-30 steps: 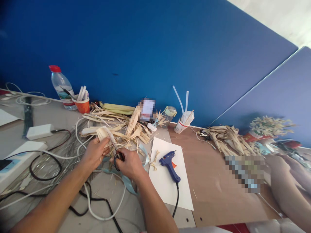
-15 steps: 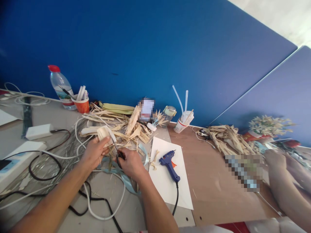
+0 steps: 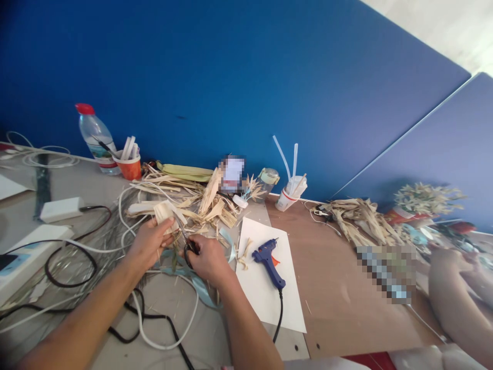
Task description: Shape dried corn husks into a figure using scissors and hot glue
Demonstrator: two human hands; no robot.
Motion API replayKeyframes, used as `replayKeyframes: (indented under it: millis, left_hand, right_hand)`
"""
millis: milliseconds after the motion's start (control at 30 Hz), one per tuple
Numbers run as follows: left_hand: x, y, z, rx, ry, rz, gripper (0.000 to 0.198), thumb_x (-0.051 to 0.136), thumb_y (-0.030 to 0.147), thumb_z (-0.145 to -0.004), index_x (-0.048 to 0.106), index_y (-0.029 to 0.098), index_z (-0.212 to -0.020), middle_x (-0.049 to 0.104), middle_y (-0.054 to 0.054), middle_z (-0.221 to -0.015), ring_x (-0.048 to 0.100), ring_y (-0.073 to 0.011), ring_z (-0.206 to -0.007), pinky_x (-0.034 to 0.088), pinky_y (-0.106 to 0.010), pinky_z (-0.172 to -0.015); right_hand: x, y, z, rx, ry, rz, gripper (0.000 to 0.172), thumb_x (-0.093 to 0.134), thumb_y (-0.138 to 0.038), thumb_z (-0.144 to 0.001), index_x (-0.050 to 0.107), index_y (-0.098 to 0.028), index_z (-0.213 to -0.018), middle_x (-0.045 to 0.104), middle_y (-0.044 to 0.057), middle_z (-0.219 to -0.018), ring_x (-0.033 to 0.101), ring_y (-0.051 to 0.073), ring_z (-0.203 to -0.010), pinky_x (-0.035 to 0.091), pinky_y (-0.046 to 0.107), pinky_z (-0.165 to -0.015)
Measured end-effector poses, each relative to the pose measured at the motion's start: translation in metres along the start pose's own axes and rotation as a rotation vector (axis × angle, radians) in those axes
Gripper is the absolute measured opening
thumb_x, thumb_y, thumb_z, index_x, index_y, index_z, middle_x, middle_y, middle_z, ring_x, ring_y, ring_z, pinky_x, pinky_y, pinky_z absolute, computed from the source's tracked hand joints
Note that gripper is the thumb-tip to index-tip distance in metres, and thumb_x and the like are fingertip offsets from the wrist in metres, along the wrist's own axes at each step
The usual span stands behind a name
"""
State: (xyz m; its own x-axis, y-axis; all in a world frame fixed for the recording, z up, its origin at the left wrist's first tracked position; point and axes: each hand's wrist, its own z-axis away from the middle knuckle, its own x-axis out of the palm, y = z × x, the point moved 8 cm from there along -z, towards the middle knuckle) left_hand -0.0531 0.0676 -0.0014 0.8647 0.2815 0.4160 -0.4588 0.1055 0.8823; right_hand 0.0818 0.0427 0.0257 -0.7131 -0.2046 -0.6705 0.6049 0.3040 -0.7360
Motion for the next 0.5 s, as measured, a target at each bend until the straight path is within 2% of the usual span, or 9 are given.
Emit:
replayKeyframes:
  millis: [167,300,500]
  left_hand:
    - [0.0,-0.004,-0.002,-0.02,-0.023,-0.007,0.024,0.069,0.026,-0.061,0.049,0.015,-0.068,0.043,0.008,-0.043,0.025,-0.0008,-0.032,0.017,-0.015,-0.033]
    - [0.006,-0.009,0.0,-0.058,-0.085,-0.069,0.025,0.069,0.028,-0.06,0.052,0.014,-0.07,0.05,0.004,-0.048,0.029,-0.0016,-0.033,0.017,-0.015,-0.033]
    - [0.013,-0.013,0.004,-0.086,-0.164,-0.113,0.027,0.07,0.032,-0.061,0.052,0.013,-0.069,0.052,0.003,-0.049,0.033,-0.0026,-0.033,0.018,-0.016,-0.033]
  right_hand:
    - [-0.001,0.001,0.0,0.009,-0.002,-0.015,0.011,0.056,-0.026,-0.073,0.062,-0.019,-0.079,0.05,-0.004,-0.058,0.041,0.009,-0.053,0.029,0.019,-0.051]
    - [-0.004,0.002,0.0,0.012,0.009,-0.036,0.013,0.056,-0.027,-0.073,0.062,-0.019,-0.081,0.051,-0.004,-0.059,0.041,0.009,-0.053,0.031,0.019,-0.052]
    - [-0.006,0.004,-0.001,0.004,0.031,-0.045,0.014,0.056,-0.028,-0.074,0.062,-0.019,-0.083,0.052,-0.004,-0.061,0.043,0.01,-0.055,0.032,0.019,-0.053]
